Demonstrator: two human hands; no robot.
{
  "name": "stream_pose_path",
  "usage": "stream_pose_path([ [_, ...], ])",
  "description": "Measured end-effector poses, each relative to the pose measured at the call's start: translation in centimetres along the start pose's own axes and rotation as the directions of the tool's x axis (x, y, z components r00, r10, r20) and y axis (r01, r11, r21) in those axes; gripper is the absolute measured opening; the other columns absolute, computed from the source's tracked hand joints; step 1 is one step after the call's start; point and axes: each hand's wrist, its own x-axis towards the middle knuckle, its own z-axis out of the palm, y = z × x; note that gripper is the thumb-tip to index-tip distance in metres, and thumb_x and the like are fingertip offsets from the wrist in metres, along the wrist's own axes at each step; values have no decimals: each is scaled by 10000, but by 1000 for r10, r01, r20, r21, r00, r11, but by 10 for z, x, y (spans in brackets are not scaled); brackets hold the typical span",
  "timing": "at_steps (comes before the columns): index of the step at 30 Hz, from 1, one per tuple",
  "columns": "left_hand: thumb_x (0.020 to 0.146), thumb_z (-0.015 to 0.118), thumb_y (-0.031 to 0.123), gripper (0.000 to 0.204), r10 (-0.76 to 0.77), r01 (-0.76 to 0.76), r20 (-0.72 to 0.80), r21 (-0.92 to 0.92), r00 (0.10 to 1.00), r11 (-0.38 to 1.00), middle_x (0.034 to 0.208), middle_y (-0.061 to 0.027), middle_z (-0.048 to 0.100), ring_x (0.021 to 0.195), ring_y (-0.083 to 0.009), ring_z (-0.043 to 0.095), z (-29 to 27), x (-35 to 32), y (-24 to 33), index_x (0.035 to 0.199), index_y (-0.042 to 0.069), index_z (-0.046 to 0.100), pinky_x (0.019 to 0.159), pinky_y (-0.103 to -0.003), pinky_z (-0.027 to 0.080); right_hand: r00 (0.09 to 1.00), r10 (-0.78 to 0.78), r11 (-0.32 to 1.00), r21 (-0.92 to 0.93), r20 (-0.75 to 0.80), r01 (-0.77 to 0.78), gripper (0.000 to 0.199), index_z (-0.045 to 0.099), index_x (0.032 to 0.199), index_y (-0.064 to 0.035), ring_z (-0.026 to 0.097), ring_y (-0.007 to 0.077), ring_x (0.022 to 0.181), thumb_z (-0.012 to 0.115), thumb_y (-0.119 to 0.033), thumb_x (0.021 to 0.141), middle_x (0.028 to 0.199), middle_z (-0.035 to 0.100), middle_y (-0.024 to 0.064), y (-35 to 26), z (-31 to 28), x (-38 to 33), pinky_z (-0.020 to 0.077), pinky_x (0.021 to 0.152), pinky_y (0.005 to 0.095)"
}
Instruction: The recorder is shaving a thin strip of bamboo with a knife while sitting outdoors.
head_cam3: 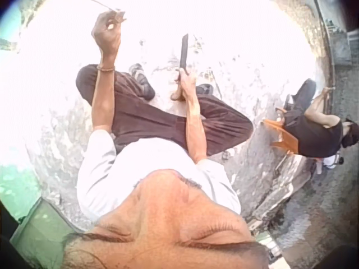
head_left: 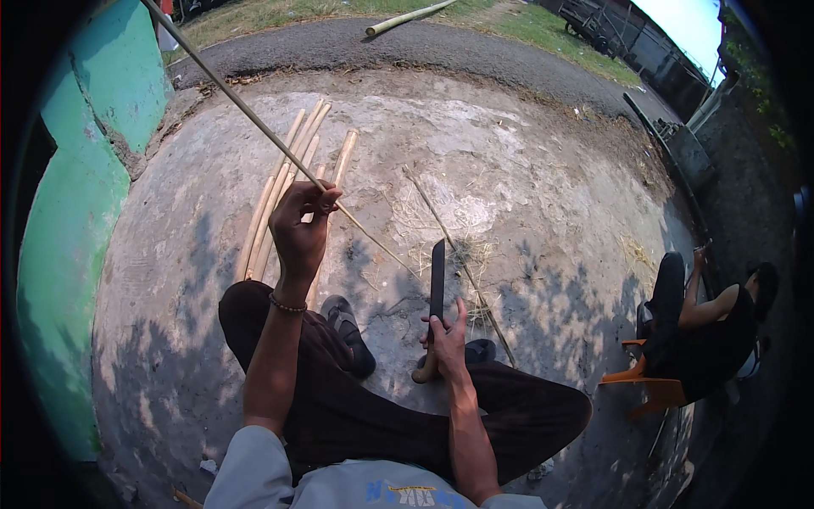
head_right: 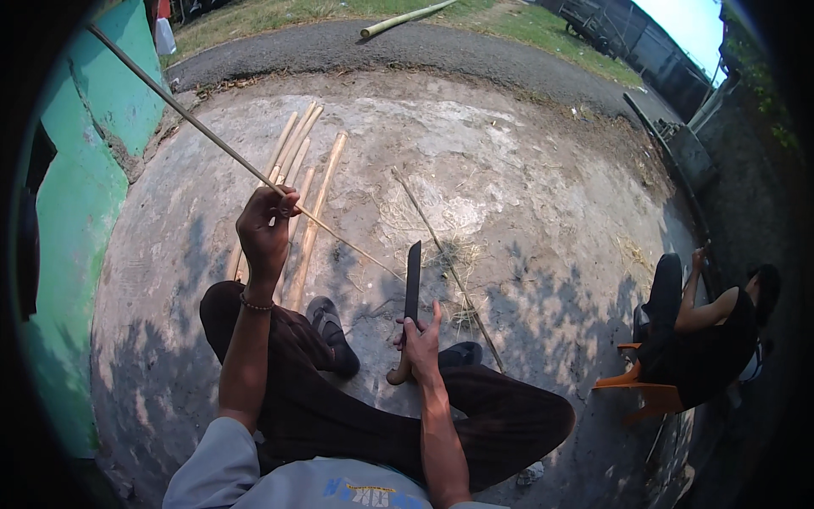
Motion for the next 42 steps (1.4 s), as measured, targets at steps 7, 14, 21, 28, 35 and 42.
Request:
stream_pose_path([
  [7, 898, 700, 89, 105, -108, 124, 95, -179, 990, 976, 857, -44, 673, 712, -101, 658, -2, -1, 5, 929, -10, 679, 654, -237, 548, 973, -210, 974, 109, 91, 200, 262, 671, 1189, -56, 473, 33, 603, 611, -201, 978, 782, 528, -26, -94, -9, -6, 409, 534, 200],
  [14, 874, 726, 127, 145, -25, 55, 146, -210, 989, 976, 842, -58, 677, 712, -109, 668, 10, -11, 33, 898, -6, 674, 641, -243, 542, 891, -363, 799, -401, 272, 448, 376, 697, 1168, -109, 554, 116, 718, 762, -312, 858, 847, 572, 29, -136, 23, 13, 480, 648, 273],
  [21, 882, 711, 100, 154, 44, -7, 156, -227, 987, 974, 868, -76, 685, 811, -145, 701, 14, -17, 37, 983, -4, 660, 709, -257, 567, 834, -422, 747, -385, 356, 542, 253, 703, 1017, -65, 559, 115, 668, 749, -264, 869, 845, 573, 27, -141, 44, 27, 464, 593, 278],
  [28, 976, 605, 192, 175, -91, 111, 80, -311, 993, 944, 799, -69, 673, 733, -129, 675, 28, -41, 35, 1035, 30, 628, 639, -265, 514, 852, -514, 857, 7, 100, 515, 119, 595, 986, -44, 513, 51, 573, 618, -161, 977, 693, 557, -5, -159, 23, 47, 411, 508, 217],
  [35, 962, 606, 220, 227, 103, 103, 668, -261, 737, 960, 652, -100, 601, 592, -227, 604, 71, -131, 44, 863, 17, 632, 558, -337, 465, 853, -478, 741, 425, -211, 520, 172, 552, 985, -33, 525, 81, 598, 636, -182, 965, 865, 611, 57, -170, -45, 88, 437, 491, 229],
  [42, 936, 603, 438, 403, -170, 136, 975, 151, 142, 979, 853, -186, 661, 813, -353, 653, 95, -177, -24, 1113, 76, 623, 722, -447, 498, 948, -191, 748, 588, -253, 308, 243, 558, 1004, -24, 528, 100, 614, 700, -202, 921, 855, 618, 58, -95, -92, 110, 454, 516, 238],
])
